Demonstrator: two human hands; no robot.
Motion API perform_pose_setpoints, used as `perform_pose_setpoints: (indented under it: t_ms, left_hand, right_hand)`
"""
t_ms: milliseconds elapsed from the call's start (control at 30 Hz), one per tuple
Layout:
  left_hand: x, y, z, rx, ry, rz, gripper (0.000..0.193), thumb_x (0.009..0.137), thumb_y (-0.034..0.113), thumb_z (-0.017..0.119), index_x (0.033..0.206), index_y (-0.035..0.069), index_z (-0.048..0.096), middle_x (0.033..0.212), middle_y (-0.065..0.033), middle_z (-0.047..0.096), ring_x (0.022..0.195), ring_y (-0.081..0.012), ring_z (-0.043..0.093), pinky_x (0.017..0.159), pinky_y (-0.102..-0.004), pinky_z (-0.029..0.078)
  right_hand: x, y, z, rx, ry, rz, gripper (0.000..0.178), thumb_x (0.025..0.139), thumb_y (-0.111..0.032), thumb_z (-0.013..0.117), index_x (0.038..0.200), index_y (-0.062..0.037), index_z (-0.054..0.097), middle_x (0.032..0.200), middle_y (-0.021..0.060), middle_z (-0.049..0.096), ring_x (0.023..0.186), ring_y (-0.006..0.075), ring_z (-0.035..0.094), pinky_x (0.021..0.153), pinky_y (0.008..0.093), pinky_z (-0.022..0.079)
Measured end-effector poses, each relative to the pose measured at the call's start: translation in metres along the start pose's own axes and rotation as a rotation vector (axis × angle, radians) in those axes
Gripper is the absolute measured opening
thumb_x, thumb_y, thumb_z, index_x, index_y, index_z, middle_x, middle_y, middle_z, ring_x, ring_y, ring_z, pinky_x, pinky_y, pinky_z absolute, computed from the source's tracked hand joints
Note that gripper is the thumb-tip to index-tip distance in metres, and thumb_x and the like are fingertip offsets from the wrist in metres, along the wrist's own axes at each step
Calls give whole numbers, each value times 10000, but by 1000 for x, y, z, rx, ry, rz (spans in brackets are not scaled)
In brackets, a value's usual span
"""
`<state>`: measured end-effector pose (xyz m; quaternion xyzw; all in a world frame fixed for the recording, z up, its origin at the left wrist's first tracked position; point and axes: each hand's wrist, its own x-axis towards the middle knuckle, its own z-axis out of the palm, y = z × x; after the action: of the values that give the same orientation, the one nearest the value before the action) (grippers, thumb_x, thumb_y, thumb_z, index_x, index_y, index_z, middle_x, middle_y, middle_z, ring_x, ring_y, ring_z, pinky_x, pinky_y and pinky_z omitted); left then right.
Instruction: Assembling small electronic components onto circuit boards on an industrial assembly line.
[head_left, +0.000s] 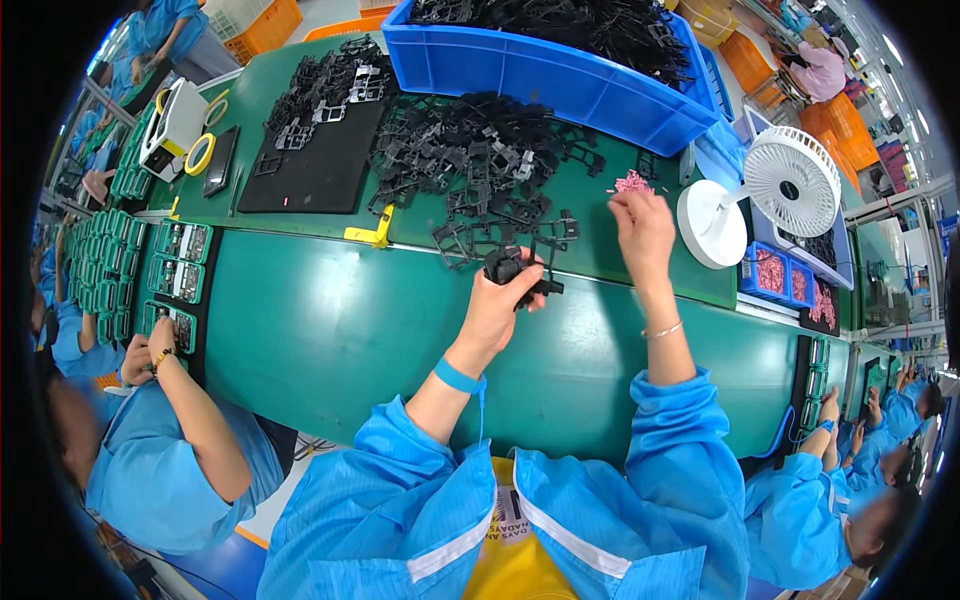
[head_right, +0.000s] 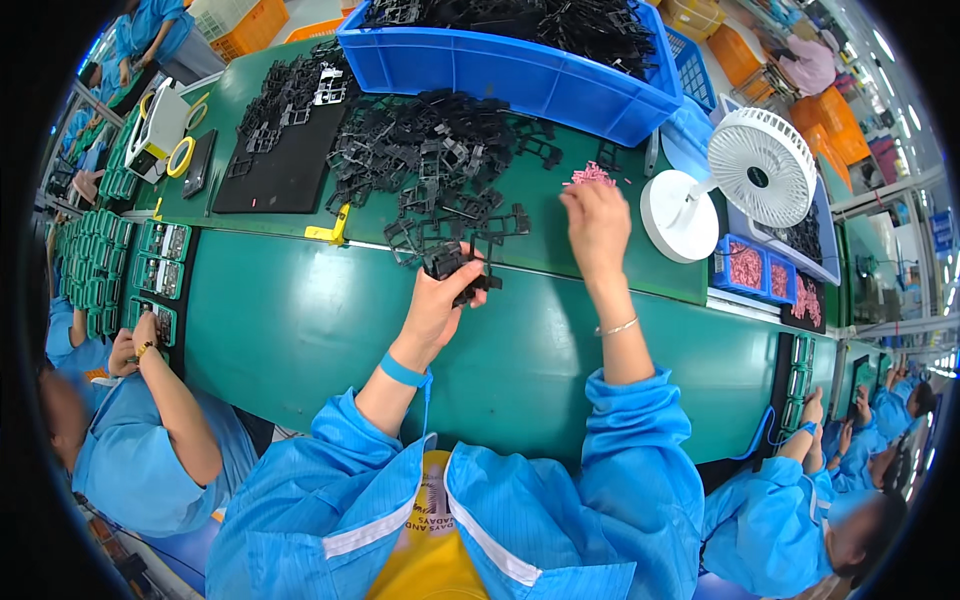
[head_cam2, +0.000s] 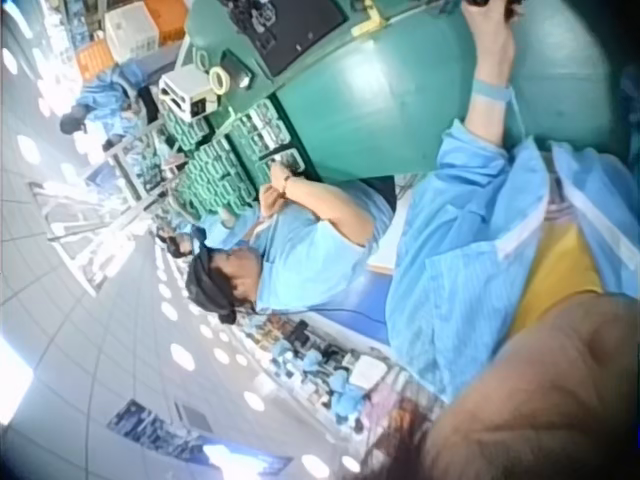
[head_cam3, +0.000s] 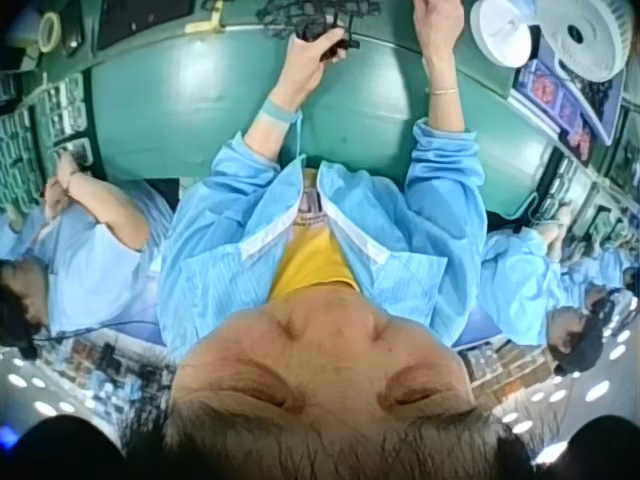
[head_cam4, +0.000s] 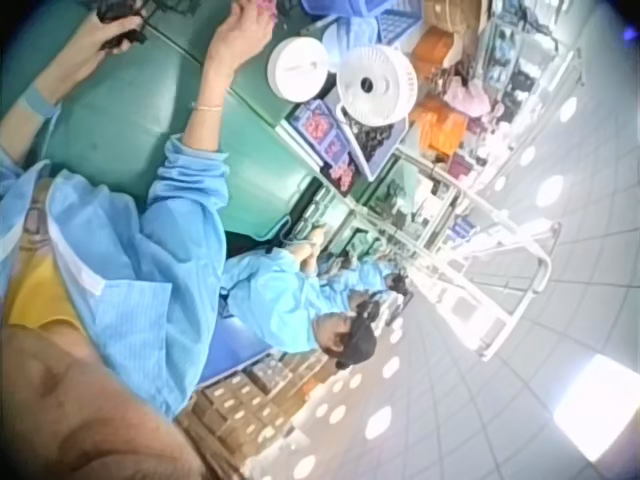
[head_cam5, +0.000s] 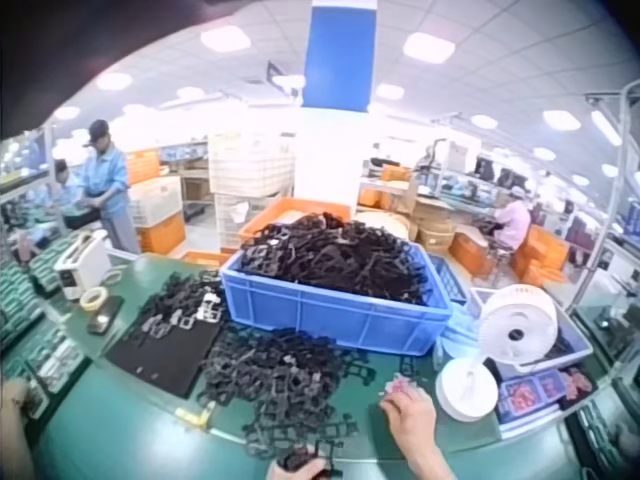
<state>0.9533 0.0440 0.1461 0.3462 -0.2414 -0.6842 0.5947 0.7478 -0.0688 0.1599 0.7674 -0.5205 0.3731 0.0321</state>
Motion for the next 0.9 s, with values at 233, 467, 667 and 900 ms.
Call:
perform_pose_setpoints:
  t_ms: [233,467,667,900]
  left_hand:
    - [4,-2,-4,55,123,97,199,885,102,676,1042,18,586,815,-53,611,636,-147,612,542,-275,449]
    - [0,-3,-7,577,65,716,146,859,-77,623,989,-11,612,960,-100,663,866,-216,675,754,-284,516]
    - [-8,28,-4,986,-125,1287,162,732,19,673,894,28,672,924,-85,676,917,-301,686,736,-376,539]
    - [-11,33,0,1053,-194,1298,124,735,20,669,859,14,674,899,-92,683,909,-319,693,738,-386,543]
  right_hand:
    - [2,27,18,-138,-162,-55,78,775,-79,677,817,-66,613,870,77,595,884,283,549,736,413,387]
    - [-8,-6,8,-33,-82,-96,86,798,-35,640,843,-57,570,866,103,561,859,289,517,763,415,383]
    - [-14,-74,-51,466,-176,-173,133,763,-35,685,832,-62,574,883,77,588,899,271,557,815,364,395]
    - [-21,-93,-60,229,-96,-374,169,690,-63,708,808,-95,591,866,36,594,858,226,568,805,370,382]
